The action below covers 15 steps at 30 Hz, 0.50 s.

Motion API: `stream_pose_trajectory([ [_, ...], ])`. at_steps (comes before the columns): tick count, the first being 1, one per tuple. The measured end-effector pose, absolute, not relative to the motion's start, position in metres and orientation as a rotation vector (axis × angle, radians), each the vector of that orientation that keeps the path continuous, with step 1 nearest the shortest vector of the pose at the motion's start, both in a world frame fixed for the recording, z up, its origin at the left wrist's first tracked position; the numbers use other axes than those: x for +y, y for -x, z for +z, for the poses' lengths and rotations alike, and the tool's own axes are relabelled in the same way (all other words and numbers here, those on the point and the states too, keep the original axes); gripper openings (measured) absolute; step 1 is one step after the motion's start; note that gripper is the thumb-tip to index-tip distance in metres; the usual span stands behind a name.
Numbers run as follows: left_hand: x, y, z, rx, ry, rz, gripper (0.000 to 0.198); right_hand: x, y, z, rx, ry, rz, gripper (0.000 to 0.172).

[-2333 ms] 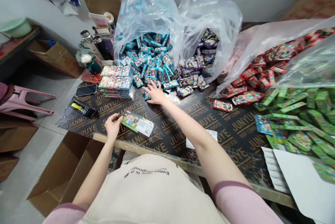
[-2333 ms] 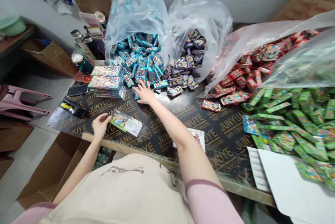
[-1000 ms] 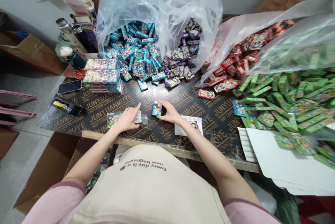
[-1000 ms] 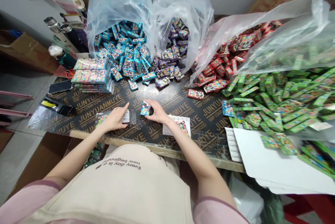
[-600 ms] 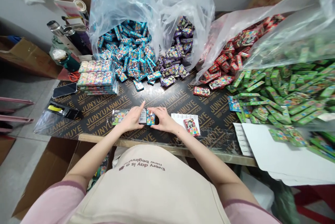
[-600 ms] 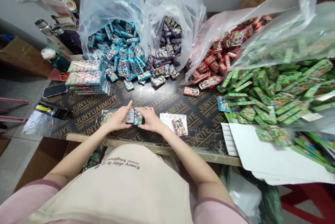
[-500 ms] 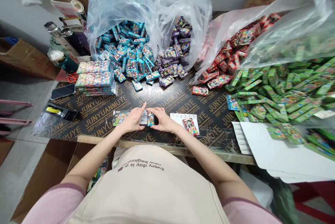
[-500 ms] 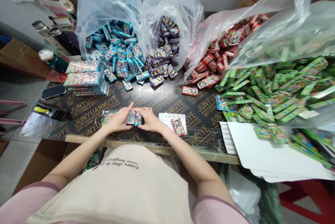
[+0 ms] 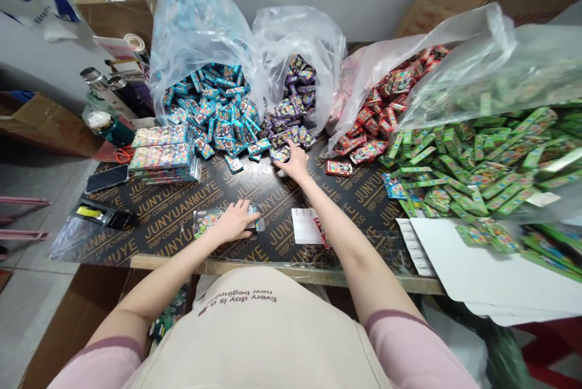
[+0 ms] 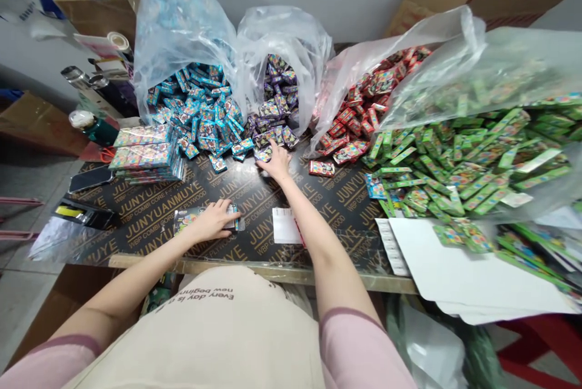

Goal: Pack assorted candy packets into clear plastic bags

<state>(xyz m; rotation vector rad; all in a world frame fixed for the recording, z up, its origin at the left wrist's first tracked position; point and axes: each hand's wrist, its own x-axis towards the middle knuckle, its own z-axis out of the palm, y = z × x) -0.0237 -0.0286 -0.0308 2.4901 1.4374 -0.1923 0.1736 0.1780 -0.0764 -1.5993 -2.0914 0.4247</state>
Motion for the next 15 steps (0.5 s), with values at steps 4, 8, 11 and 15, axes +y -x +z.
stream_pose_trajectory([
  [4,-0.030,0.027,-0.031,1.433,-2.489,-0.175,0.052,0.144,-0.176,-0.075,-2.232,1.366,0.554,0.088],
  [8,-0.032,0.028,-0.033,1.431,-2.470,-0.140,0.058,0.106,-0.182,-0.080,-2.343,1.201,0.697,0.086],
  [11,-0.032,0.027,-0.035,1.400,-2.486,-0.155,0.052,0.093,-0.188,-0.087,-2.398,1.185,0.722,0.086],
  [15,-0.031,0.028,-0.035,1.378,-2.514,-0.170,0.045,0.090,-0.193,-0.091,-2.390,1.181,0.724,0.087],
])
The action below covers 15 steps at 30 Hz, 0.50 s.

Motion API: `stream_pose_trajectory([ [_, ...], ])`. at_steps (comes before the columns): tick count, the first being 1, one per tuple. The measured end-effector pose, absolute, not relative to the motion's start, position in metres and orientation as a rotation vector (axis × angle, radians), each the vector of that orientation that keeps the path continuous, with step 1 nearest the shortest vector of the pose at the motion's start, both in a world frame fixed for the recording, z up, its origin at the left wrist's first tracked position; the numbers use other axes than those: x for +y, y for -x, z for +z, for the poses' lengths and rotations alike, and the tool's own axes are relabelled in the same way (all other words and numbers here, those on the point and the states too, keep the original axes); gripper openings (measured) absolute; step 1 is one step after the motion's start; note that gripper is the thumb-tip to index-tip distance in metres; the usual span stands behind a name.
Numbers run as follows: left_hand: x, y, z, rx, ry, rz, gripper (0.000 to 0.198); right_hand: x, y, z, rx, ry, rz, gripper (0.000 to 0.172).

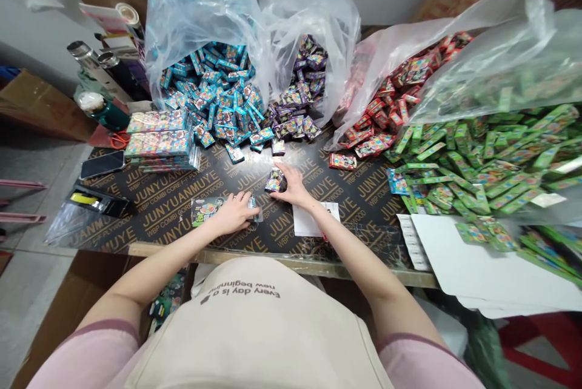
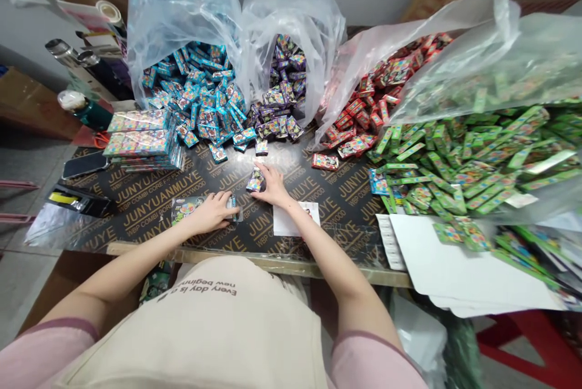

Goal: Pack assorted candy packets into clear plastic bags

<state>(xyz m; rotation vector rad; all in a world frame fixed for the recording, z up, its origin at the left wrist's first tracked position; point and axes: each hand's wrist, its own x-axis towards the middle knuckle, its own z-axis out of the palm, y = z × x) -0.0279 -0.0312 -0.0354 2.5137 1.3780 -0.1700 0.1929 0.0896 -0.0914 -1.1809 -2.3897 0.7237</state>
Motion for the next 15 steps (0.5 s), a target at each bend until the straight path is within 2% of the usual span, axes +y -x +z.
stream_pose_trajectory([
  [7,-0.030,0.032,-0.030,1.420,-2.463,-0.105,0.037,0.075,-0.193,-0.079,-2.334,1.138,0.735,0.078],
  [12,-0.025,0.039,-0.030,1.494,-2.301,0.186,0.091,0.044,-0.189,-0.059,-2.403,0.985,0.708,0.077],
  [15,-0.023,0.041,-0.034,1.473,-2.222,0.355,0.104,0.032,-0.186,-0.055,-2.506,0.887,0.759,0.077],
])
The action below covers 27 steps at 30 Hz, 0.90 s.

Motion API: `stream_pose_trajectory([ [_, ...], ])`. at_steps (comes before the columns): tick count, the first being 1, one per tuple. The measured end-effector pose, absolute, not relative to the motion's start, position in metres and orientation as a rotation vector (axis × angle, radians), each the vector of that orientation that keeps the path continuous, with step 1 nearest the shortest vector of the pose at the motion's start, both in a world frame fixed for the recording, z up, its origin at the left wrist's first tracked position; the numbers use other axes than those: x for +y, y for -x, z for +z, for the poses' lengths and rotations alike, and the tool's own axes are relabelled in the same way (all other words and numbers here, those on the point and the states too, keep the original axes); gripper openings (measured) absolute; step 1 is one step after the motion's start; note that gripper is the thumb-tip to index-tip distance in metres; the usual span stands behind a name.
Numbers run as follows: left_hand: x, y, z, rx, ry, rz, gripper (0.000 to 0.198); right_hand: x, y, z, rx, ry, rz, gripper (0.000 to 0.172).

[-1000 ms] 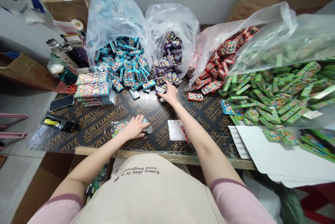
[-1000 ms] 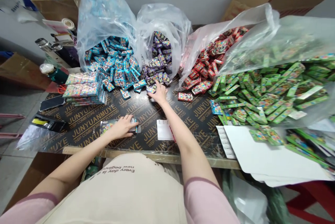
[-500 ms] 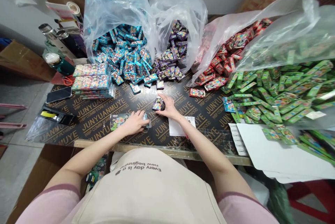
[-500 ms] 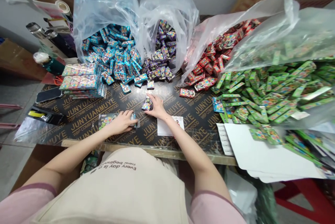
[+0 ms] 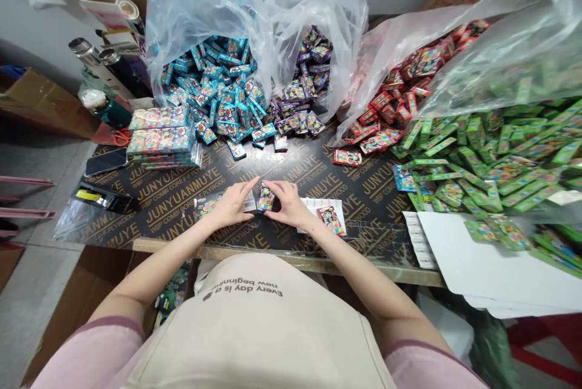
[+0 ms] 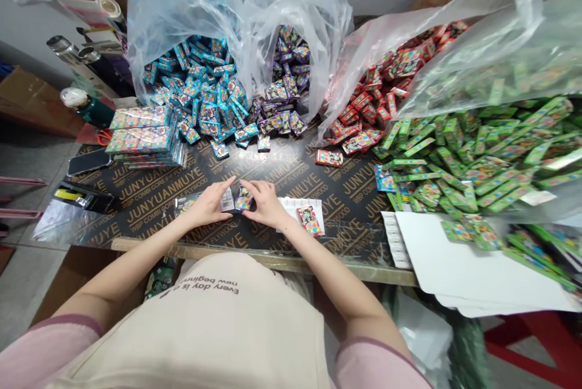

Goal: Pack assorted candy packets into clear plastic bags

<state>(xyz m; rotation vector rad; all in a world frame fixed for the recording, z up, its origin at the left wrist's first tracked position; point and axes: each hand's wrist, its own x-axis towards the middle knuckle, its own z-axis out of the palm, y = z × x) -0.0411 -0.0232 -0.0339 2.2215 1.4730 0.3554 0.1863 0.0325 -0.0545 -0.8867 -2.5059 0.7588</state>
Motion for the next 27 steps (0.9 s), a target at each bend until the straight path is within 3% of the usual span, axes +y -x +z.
stream_pose_trajectory([
  [4,-0.024,0.038,-0.040,1.369,-2.185,0.460,0.110,0.026,-0.181,-0.061,-2.514,0.735,0.908,0.077],
  [9,-0.025,0.030,-0.039,1.335,-2.206,0.416,0.109,0.038,-0.186,-0.073,-2.453,0.544,1.110,0.090],
  [11,-0.024,0.028,-0.037,1.376,-2.269,0.321,0.096,0.059,-0.204,-0.074,-2.390,0.810,0.988,0.090],
  [15,-0.022,0.025,-0.034,1.389,-2.440,0.038,0.059,0.118,-0.265,-0.077,-1.771,1.820,0.327,0.084],
  [18,-0.025,0.022,-0.034,1.384,-2.498,-0.081,0.050,0.147,-0.303,-0.082,-1.579,2.135,0.127,0.085],
  [21,-0.027,0.020,-0.034,1.386,-2.520,-0.118,0.047,0.148,-0.309,-0.083,-1.879,2.071,0.156,0.071],
  [25,-0.028,0.021,-0.032,1.389,-2.525,-0.146,0.037,0.127,-0.273,-0.073,-2.155,1.757,0.217,0.036],
  [27,-0.028,0.022,-0.029,1.408,-2.519,-0.142,0.038,0.119,-0.248,-0.068,-2.109,1.706,0.313,0.034],
])
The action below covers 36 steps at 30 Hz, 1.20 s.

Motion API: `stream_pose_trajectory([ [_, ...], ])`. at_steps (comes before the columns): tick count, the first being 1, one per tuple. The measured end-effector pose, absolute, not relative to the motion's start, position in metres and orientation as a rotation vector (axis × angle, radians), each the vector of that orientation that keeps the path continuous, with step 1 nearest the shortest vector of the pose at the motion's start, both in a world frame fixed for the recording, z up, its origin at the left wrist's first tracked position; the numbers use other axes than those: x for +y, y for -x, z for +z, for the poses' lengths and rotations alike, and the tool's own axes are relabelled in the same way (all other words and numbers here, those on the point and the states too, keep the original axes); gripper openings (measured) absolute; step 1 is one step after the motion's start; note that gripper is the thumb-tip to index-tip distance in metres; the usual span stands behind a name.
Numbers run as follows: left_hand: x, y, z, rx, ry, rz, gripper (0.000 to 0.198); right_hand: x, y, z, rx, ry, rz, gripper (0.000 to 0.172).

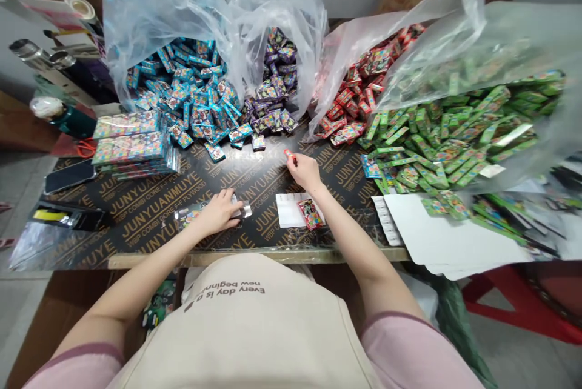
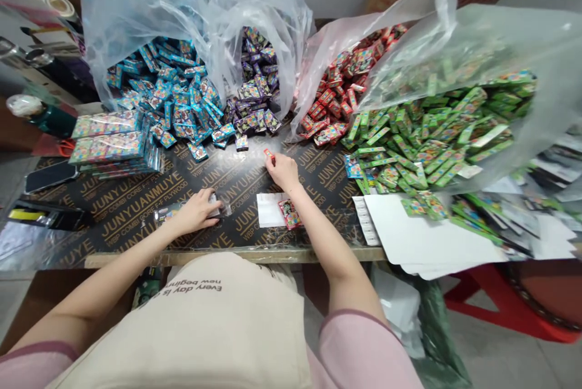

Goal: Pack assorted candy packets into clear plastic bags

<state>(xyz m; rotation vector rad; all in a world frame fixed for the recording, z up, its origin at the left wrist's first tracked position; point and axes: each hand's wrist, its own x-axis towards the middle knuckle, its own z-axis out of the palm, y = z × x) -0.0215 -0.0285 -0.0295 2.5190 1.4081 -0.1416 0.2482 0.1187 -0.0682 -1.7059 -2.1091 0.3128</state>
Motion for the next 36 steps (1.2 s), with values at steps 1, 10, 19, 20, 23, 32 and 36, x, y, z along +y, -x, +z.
stream_pose_trajectory([
  [1,-0.028,0.022,-0.028,1.414,-2.519,-0.136,0.041,0.116,-0.237,-0.067,-2.072,1.704,0.420,0.037],
  [10,-0.030,0.030,-0.031,1.461,-2.463,-0.039,0.054,0.108,-0.207,-0.079,-2.127,1.534,0.777,0.047],
  [19,-0.031,0.039,-0.039,1.705,-2.272,0.004,0.099,0.080,-0.210,-0.069,-2.710,1.204,0.468,0.084],
  [20,-0.031,0.039,-0.039,1.723,-2.264,0.005,0.099,0.077,-0.207,-0.067,-2.700,1.263,0.428,0.087],
  [23,-0.034,0.044,-0.040,1.754,-2.255,0.022,0.101,0.076,-0.204,-0.058,-2.683,1.343,0.351,0.102],
  [32,-0.042,0.054,-0.051,1.854,-2.174,0.049,0.098,0.064,-0.196,-0.060,-2.725,1.219,0.611,0.093],
  [36,-0.042,0.056,-0.050,1.864,-2.133,0.091,0.088,0.066,-0.201,-0.065,-2.669,1.104,0.623,0.107],
])
